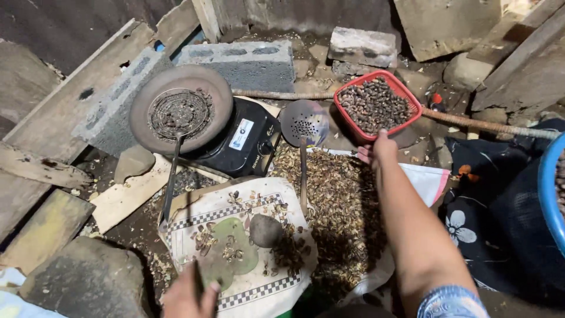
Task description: Shelling and processing nuts using a stone and mallet, followed by roasting them on a portable stove.
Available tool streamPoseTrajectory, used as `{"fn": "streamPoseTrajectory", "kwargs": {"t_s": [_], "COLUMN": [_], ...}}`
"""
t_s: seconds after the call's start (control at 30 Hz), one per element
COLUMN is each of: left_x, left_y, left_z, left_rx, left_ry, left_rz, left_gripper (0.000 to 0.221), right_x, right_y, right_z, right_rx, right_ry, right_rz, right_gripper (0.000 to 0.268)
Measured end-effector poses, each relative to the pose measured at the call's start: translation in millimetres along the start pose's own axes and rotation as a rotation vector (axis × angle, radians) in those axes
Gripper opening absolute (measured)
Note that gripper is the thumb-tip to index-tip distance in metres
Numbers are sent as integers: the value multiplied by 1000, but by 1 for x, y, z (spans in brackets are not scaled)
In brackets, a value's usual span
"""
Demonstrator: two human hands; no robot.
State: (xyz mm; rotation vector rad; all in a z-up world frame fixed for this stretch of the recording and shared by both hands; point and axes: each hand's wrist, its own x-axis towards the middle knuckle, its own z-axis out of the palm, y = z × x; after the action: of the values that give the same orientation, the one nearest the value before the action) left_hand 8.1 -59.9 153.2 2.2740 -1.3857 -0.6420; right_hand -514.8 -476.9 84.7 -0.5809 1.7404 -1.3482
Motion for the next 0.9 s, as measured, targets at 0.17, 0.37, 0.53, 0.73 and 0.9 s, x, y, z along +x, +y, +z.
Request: {"fn": "streamPoseTrajectory", "kwargs": {"t_s": [0.17,0.37,0.53,0.73,0.9], "left_x": [-18,1,32,13,-38], "left_y": [-77,-116,-148,45,43], "left_z": [54,66,82,-25,-41], "left_rx": [723,927,861,747,397], "left_ry": [-164,-512,-419,-807,-249], "left_rz": [237,266,402,1,129], "left_gripper": [120,93,98,123,93], "right_x": [70,49,79,13,-213], "right_y": [51,5,15,3,0], "right_z": [-8,-15,-14,-17,23], "right_rx": [119,140,197,126,-222], "right_ry": [-274,-180,-275,-202,-491], "right_rz": [332,287,329,294,-214], "right_gripper": [29,16,26,36,31]}}
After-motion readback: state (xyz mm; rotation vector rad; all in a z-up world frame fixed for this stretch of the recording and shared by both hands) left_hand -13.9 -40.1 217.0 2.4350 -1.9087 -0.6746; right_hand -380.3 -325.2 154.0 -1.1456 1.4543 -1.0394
